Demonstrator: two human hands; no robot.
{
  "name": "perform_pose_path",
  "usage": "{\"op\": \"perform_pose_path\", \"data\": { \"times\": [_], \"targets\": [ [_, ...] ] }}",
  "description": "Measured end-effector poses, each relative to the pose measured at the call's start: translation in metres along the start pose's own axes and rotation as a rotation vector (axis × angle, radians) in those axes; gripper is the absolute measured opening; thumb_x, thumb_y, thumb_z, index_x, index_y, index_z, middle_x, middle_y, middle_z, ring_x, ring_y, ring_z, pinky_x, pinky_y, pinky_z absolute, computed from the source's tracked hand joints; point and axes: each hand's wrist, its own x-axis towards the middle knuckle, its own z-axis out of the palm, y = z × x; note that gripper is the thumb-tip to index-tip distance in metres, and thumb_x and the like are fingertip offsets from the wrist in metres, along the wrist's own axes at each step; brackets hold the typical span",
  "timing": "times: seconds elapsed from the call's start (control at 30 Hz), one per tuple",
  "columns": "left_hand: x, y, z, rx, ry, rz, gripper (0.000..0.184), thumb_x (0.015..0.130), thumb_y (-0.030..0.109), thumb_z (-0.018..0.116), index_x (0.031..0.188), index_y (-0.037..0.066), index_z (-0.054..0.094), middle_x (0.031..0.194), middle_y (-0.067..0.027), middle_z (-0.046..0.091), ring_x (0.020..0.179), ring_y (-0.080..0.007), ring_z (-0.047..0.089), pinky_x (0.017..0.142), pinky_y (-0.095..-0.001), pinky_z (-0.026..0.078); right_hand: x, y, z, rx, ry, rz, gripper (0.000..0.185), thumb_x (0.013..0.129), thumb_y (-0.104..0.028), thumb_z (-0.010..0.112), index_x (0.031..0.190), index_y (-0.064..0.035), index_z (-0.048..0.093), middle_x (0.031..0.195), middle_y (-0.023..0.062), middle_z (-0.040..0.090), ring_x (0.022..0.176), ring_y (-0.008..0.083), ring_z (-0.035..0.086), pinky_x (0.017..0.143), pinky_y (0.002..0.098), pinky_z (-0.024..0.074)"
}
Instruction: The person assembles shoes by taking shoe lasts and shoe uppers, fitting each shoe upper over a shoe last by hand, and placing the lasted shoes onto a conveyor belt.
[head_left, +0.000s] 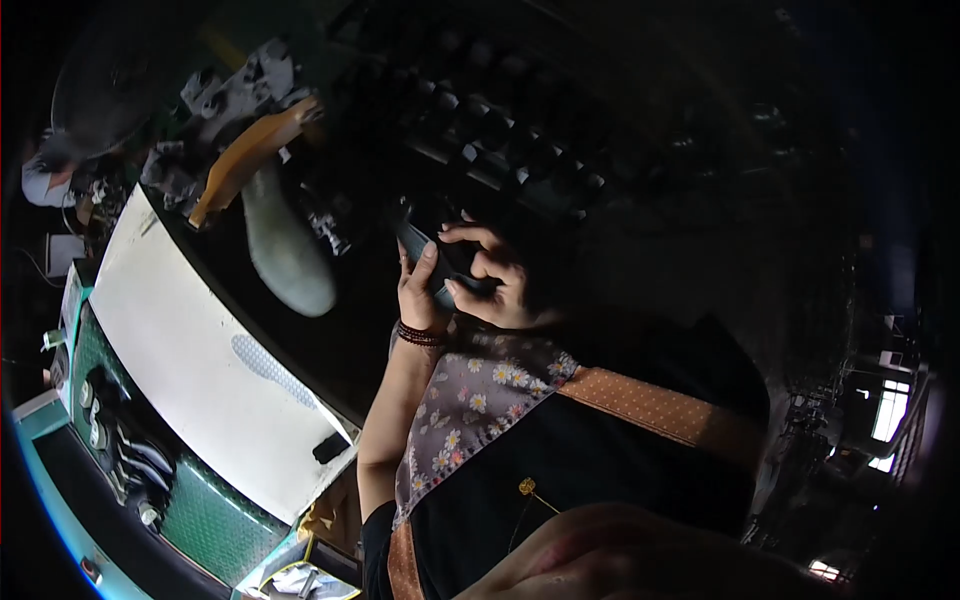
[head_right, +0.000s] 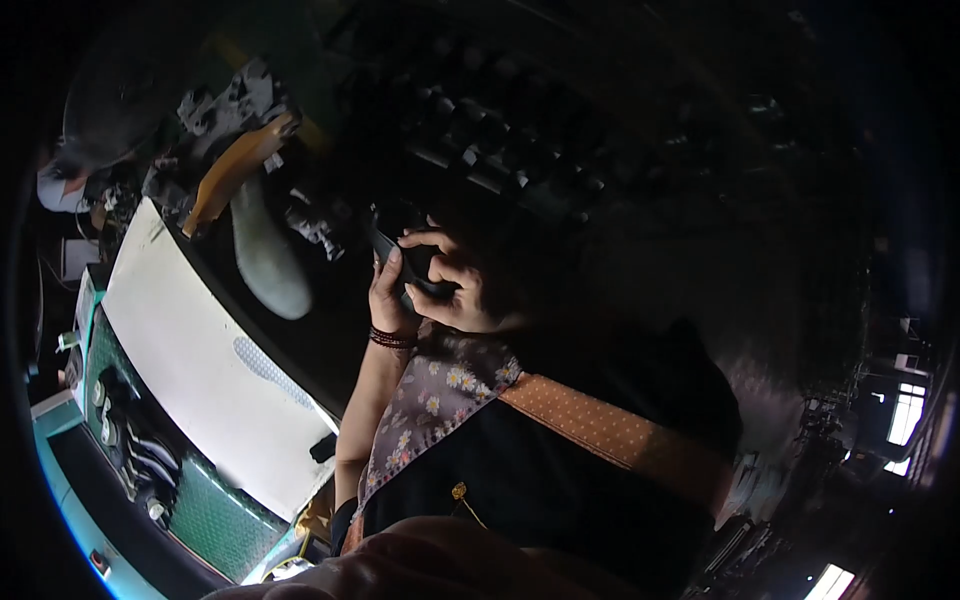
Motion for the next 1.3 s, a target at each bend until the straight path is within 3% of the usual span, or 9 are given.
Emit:
{"op": "perform_pose_path", "data": {
  "times": [0.13, 0.27, 0.47, 0.63, 0.7, 0.87, 1.07, 1.17, 1.3],
  "targets": [
    [0.004, 0.052, 0.049, 0.828, -0.100, 0.449, 0.068, 0.084, 0.009, 0.063, 0.142, 0.008, 0.027, 0.142, -0.0147, 0.032, 0.128, -0.0241, 0.035, 0.105, -0.0341, 0.028, 0.035, -0.003, -0.060, -0.166, 0.305, -0.319, 0.033, 0.068, 0.002, 0.067, 0.061, -0.0083, 0.036, 0.110, 0.0209, 0.056, 0.103, 0.0356, 0.056, 0.101, 0.0523, 0.0325],
    [0.004, 0.124, 0.024, 1.668, 0.463, 1.277, 0.056, 0.078, 0.012, 0.068, 0.128, 0.006, 0.045, 0.138, -0.0207, 0.033, 0.126, -0.0343, 0.035, 0.105, -0.0419, 0.029, 0.076, 0.028, -0.181, -0.636, 0.873, -0.539, 0.032, 0.068, 0.003, 0.065, 0.062, -0.0066, 0.035, 0.109, 0.0198, 0.056, 0.097, 0.0324, 0.056, 0.088, 0.0435, 0.0428],
    [-0.007, 0.217, -0.182, 0.395, 0.233, 0.020, 0.046, 0.088, 0.028, 0.057, 0.126, 0.004, 0.047, 0.118, -0.0134, 0.057, 0.107, -0.0239, 0.055, 0.095, -0.0359, 0.042, 0.078, 0.085, -0.286, -0.847, 0.999, -0.184, 0.024, 0.065, -0.001, 0.072, 0.064, -0.0011, 0.048, 0.104, 0.0101, 0.064, 0.095, 0.0236, 0.058, 0.080, 0.0308, 0.0453],
    [-0.009, 0.175, -0.126, 0.304, 0.254, 0.079, 0.042, 0.082, 0.031, 0.058, 0.112, 0.001, 0.056, 0.097, -0.0145, 0.064, 0.085, -0.0282, 0.063, 0.080, -0.0416, 0.050, 0.092, 0.109, -0.283, -0.767, 0.834, -0.213, 0.025, 0.068, -0.017, 0.080, 0.071, -0.0017, 0.061, 0.094, 0.0120, 0.067, 0.082, 0.0237, 0.063, 0.074, 0.0330, 0.0493],
    [-0.019, 0.160, -0.102, 0.210, 0.229, 0.063, 0.044, 0.075, 0.027, 0.063, 0.109, 0.000, 0.057, 0.094, -0.0153, 0.064, 0.084, -0.0284, 0.063, 0.080, -0.0427, 0.050, 0.099, 0.071, -0.263, -1.251, 0.833, -0.135, 0.034, 0.062, -0.028, 0.085, 0.074, -0.0027, 0.065, 0.084, 0.0117, 0.066, 0.077, 0.0242, 0.062, 0.071, 0.0342, 0.0498],
    [-0.085, 0.127, -0.084, 0.196, -0.246, 0.422, 0.068, 0.072, 0.007, 0.064, 0.133, 0.006, 0.035, 0.115, -0.0133, 0.055, 0.098, -0.0229, 0.059, 0.086, -0.0408, 0.049, 0.131, 0.025, -0.189, -1.061, 1.217, -0.845, 0.028, 0.072, -0.020, 0.077, 0.078, -0.0036, 0.055, 0.080, 0.0090, 0.061, 0.074, 0.0243, 0.059, 0.065, 0.0352, 0.0466],
    [-0.194, 0.004, -0.102, -0.182, -0.200, 0.891, 0.072, 0.071, 0.008, 0.066, 0.134, 0.001, 0.033, 0.120, -0.0171, 0.053, 0.110, -0.0335, 0.054, 0.097, -0.0458, 0.042, 0.171, 0.039, -0.032, -0.017, 0.217, -0.407, 0.019, 0.082, -0.005, 0.066, 0.092, 0.0080, 0.056, 0.093, 0.0158, 0.065, 0.084, 0.0215, 0.063, 0.078, 0.0285, 0.0513],
    [-0.253, -0.055, -0.151, -0.501, -0.075, 1.068, 0.065, 0.075, 0.027, 0.058, 0.127, -0.006, 0.040, 0.120, -0.0283, 0.051, 0.107, -0.0423, 0.054, 0.094, -0.0548, 0.040, 0.185, -0.015, 0.045, 0.218, -0.175, -0.531, 0.015, 0.086, 0.000, 0.060, 0.097, 0.0100, 0.056, 0.101, 0.0173, 0.063, 0.089, 0.0220, 0.062, 0.081, 0.0295, 0.0507],
    [-0.303, -0.121, -0.220, -1.092, 0.632, 1.388, 0.047, 0.076, 0.028, 0.058, 0.112, 0.000, 0.050, 0.104, -0.0205, 0.060, 0.096, -0.0357, 0.059, 0.092, -0.0508, 0.044, 0.167, -0.079, 0.123, 0.273, -0.503, -0.595, 0.012, 0.086, 0.002, 0.057, 0.098, 0.0073, 0.057, 0.103, 0.0149, 0.062, 0.091, 0.0190, 0.060, 0.084, 0.0281, 0.0478]
  ]
}}
